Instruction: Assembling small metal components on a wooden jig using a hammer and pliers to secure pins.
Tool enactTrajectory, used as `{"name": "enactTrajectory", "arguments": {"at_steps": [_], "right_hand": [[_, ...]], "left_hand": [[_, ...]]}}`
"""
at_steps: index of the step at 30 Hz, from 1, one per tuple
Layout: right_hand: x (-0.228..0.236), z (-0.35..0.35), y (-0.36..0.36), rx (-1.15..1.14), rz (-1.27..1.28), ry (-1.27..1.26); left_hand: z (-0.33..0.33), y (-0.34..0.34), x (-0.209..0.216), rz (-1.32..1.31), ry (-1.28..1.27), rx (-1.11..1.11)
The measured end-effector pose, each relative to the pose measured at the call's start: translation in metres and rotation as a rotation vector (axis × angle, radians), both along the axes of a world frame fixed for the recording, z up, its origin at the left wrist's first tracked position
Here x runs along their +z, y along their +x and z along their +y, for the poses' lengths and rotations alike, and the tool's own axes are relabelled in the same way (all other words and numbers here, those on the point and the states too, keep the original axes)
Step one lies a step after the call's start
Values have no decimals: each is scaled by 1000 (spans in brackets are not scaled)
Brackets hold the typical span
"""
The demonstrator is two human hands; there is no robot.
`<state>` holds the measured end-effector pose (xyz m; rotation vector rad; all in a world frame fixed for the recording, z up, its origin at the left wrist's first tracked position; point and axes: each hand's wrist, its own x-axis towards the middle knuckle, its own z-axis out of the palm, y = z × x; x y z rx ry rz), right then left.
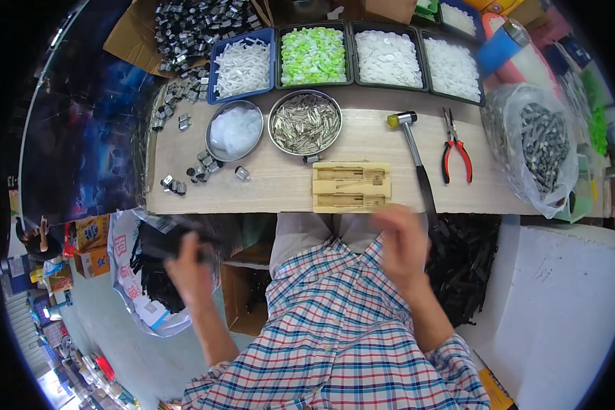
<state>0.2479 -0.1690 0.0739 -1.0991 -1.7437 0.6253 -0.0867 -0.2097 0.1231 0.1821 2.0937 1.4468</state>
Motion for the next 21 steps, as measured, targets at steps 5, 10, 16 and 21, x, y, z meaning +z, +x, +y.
{"name": "enactTrajectory", "arguments": {"at_steps": [5,10,16,21], "right_hand": [[5,2,-53,111,155,-352],[3,41,-8,-227,488,-602],[-13,75,28,-398,389,-528],[-15,50,41,-510,63,-292]], "left_hand": [[60,136,-33,-402,281,-656],[115,191,-39,-222,308,-883],[181,209,-52,-48,196,-1042],[203,221,-59,-15,175,-1071]]}}
